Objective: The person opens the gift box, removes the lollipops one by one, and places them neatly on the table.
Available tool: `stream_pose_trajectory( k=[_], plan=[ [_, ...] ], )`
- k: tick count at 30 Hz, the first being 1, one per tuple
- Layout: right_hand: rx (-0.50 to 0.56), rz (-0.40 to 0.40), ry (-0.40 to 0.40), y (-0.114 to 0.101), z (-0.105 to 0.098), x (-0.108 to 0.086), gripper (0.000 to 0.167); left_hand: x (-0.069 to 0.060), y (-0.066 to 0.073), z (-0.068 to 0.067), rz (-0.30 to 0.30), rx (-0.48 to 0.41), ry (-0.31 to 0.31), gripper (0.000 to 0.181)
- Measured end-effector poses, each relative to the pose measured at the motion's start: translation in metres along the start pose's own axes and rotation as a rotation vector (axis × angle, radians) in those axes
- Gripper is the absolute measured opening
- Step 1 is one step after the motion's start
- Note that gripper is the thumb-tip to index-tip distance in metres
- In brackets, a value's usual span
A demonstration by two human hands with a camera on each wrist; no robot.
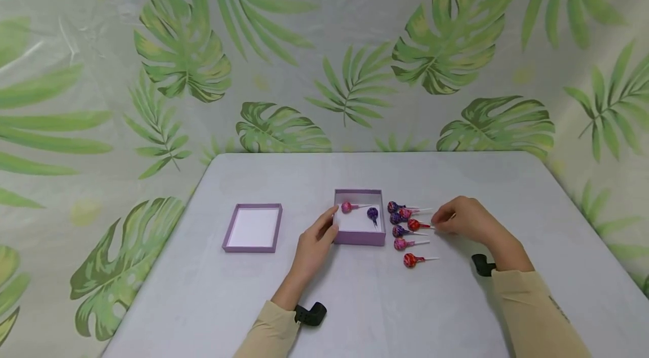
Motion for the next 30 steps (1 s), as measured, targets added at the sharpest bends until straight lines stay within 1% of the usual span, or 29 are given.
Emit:
stream_pose_trajectory(
  k=[4,7,11,14,18,23,30],
  plan=[
    [-0.023,0.019,-0.016,0.001,0.002,0.0,0.008,0.0,0.0,-0.001,-0.01,0.007,-0.004,0.041],
    [-0.06,0.003,-0.011,0.003,0.004,0.003,0.003,0.0,0.0,0.0,0.004,0.017,0.008,0.041],
    [-0.093,-0.028,0.006,0.005,0.007,0.007,0.006,0.0,0.002,0.001,0.008,0.019,0.024,0.042],
    [-0.104,-0.04,0.019,0.004,0.009,0.009,0.006,0.0,0.003,0.002,0.0,0.01,0.018,0.043],
    [-0.121,-0.061,0.042,0.0,0.011,0.011,0.005,0.0,0.004,0.0,0.012,0.001,0.007,0.043],
    [-0.123,-0.076,0.06,-0.004,0.012,0.012,0.005,0.001,0.005,-0.002,0.019,-0.004,-0.005,0.041],
    [-0.108,-0.048,0.052,-0.005,0.01,0.009,0.004,0.0,0.002,-0.002,0.013,0.015,-0.009,0.041]
  ],
)
Point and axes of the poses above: each hand's wrist, its own x-axis towards the middle knuckle, its own z-axis out of the palm, y = z × x, the point moved 1 cm from there along x, towards the middle knuckle, and after that the axes turned 4 degrees about -z, right-handed, at the moved point
